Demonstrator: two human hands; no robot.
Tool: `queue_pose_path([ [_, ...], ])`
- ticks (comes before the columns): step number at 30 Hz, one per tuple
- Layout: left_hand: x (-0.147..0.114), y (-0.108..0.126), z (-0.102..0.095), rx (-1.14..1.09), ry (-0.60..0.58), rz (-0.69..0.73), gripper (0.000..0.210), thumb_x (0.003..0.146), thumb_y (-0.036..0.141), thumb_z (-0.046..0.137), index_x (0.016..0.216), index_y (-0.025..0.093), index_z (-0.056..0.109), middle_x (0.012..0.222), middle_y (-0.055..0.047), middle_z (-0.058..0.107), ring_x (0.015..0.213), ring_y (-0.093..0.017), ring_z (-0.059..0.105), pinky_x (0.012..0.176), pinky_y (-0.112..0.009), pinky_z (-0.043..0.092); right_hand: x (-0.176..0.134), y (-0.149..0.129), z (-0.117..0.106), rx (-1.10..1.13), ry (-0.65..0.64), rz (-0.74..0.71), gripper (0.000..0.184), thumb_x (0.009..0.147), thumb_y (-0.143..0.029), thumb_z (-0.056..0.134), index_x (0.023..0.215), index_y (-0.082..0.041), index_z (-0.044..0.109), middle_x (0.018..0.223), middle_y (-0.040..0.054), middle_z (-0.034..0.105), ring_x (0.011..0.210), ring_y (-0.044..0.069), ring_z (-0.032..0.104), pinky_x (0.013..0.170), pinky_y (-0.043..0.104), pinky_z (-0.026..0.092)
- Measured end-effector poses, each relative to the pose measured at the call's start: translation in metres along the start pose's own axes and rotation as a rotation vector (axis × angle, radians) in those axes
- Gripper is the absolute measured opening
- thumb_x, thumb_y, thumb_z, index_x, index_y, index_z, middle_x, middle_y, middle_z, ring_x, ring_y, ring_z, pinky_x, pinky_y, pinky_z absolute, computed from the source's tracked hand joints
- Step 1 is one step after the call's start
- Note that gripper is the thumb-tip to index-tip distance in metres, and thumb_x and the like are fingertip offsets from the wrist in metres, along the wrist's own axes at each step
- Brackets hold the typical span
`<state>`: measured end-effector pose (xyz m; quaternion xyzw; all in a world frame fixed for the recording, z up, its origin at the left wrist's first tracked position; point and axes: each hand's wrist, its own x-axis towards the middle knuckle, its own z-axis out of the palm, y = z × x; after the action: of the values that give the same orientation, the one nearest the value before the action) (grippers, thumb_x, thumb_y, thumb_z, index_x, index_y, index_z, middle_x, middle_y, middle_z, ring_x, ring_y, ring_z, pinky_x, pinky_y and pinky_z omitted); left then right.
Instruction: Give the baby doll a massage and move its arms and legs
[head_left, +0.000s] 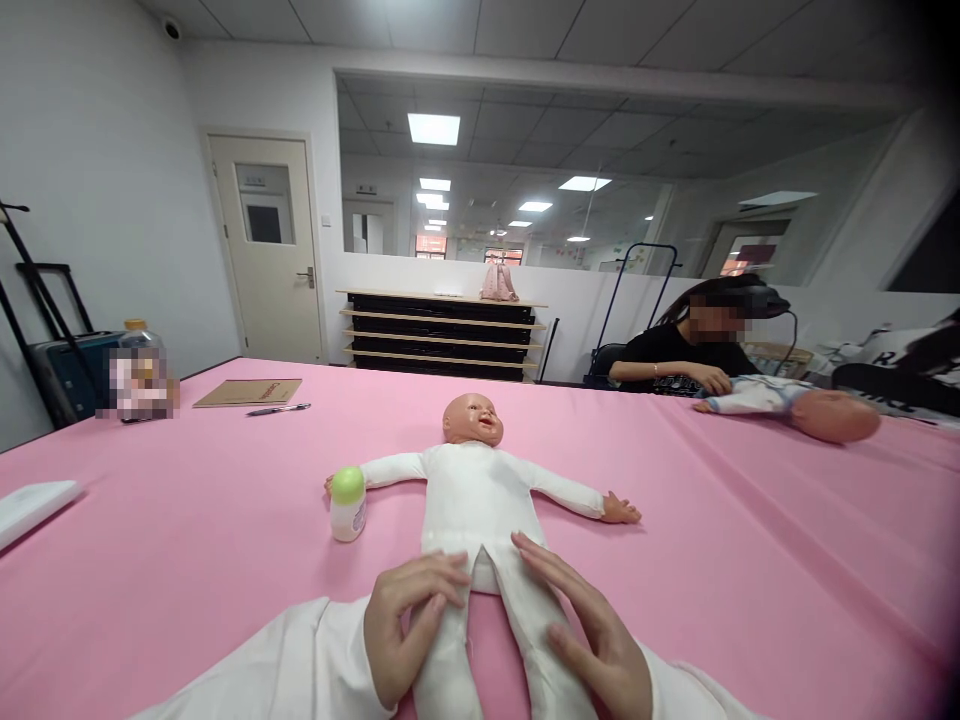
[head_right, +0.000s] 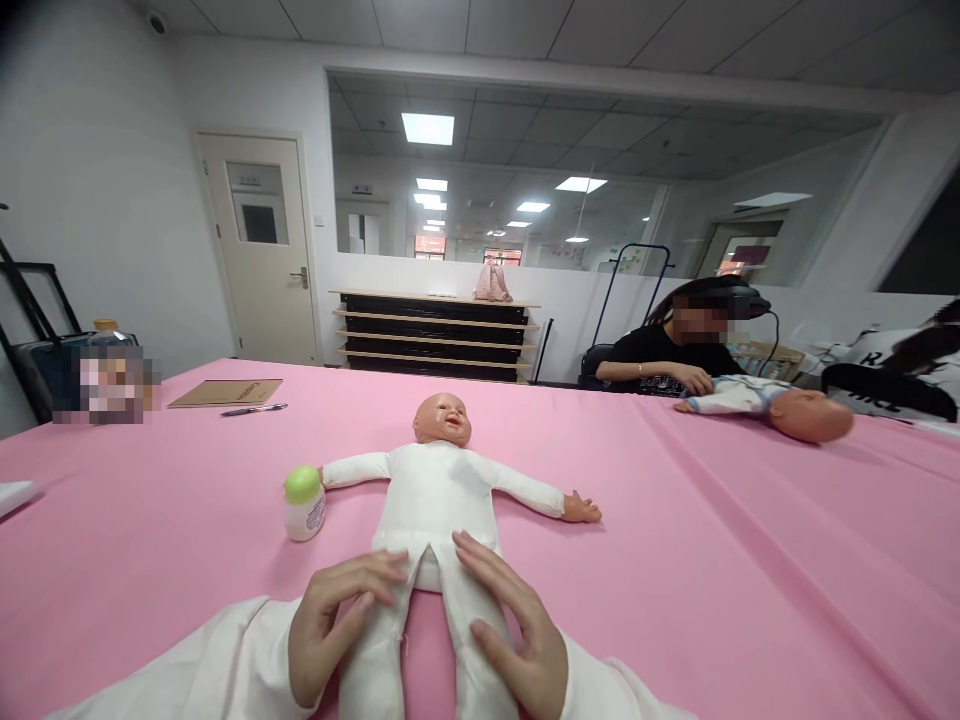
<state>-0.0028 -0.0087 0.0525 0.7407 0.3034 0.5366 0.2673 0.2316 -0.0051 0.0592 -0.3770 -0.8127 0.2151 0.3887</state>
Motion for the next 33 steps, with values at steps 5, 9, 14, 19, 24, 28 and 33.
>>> queue_pose_path([
  [5,-0.002,-0.016,0.006,0.296,-0.112,-0.040,0.036,0.083,0.032,0.047,0.118,0.031,0.053,0.134,-0.003,0.043,0.127,-0.024,0.034,0.104,-0.050,0.026,0.002,-0.008,0.007,-0.227,-0.167,-0.192,0.055,0.084,-0.039,0.045,0.135,-0.023,0.031,0.140,0.0086,0.032,0.133,0.024,0.018,0.107,0.052,0.013],
  [9,-0.005,-0.013,0.006,0.333,-0.210,0.022,0.025,0.082,0.027,0.047,0.099,0.032,0.065,0.130,0.000,0.047,0.127,-0.024,0.034,0.105,-0.051,0.022,0.001,-0.017,0.004,-0.283,-0.250,-0.315,0.031,0.084,-0.032,0.047,0.113,-0.028,0.056,0.125,0.0035,0.052,0.129,0.022,0.030,0.107,0.053,0.010],
  [14,-0.008,-0.005,0.011,0.194,-0.187,0.106,0.022,0.080,0.023,0.047,0.075,0.025,0.068,0.088,0.000,0.070,0.112,-0.020,0.052,0.102,-0.040,0.031,0.004,-0.019,0.007,-0.259,-0.270,-0.515,0.026,0.083,-0.032,0.047,0.103,-0.024,0.061,0.104,0.0022,0.066,0.112,0.017,0.052,0.111,0.041,0.010],
  [19,-0.011,0.004,0.012,-0.035,-0.009,0.099,0.030,0.084,0.025,0.043,0.062,0.020,0.063,0.058,0.001,0.067,0.062,-0.012,0.065,0.082,-0.027,0.047,-0.001,-0.015,0.015,-0.084,-0.262,-0.583,0.027,0.085,-0.039,0.043,0.098,-0.025,0.063,0.075,0.0004,0.071,0.077,0.011,0.066,0.102,0.025,0.033],
  [24,-0.003,-0.003,0.000,0.002,0.111,-0.129,0.033,0.087,0.028,0.038,0.068,0.018,0.063,0.070,-0.004,0.067,0.074,-0.016,0.064,0.070,-0.027,0.051,-0.007,-0.020,0.007,-0.082,-0.064,-0.293,0.031,0.085,-0.027,0.045,0.114,-0.025,0.055,0.107,0.0050,0.064,0.106,0.016,0.056,0.099,0.032,0.039],
  [28,0.001,-0.015,0.000,0.262,0.092,-0.157,0.031,0.085,0.029,0.041,0.108,0.022,0.060,0.113,-0.007,0.061,0.113,-0.022,0.051,0.097,-0.041,0.039,-0.002,-0.012,0.007,-0.235,-0.039,-0.137,0.049,0.085,-0.035,0.043,0.133,-0.023,0.035,0.139,0.0073,0.034,0.130,0.022,0.028,0.107,0.044,0.024],
  [33,-0.005,-0.014,0.009,0.383,-0.127,-0.016,0.034,0.084,0.029,0.044,0.116,0.030,0.056,0.127,-0.002,0.050,0.125,-0.022,0.037,0.105,-0.047,0.026,0.001,0.002,0.011,-0.322,-0.137,-0.137,0.059,0.086,-0.042,0.038,0.139,-0.021,0.021,0.145,0.0082,0.017,0.134,0.024,0.012,0.108,0.048,0.014],
])
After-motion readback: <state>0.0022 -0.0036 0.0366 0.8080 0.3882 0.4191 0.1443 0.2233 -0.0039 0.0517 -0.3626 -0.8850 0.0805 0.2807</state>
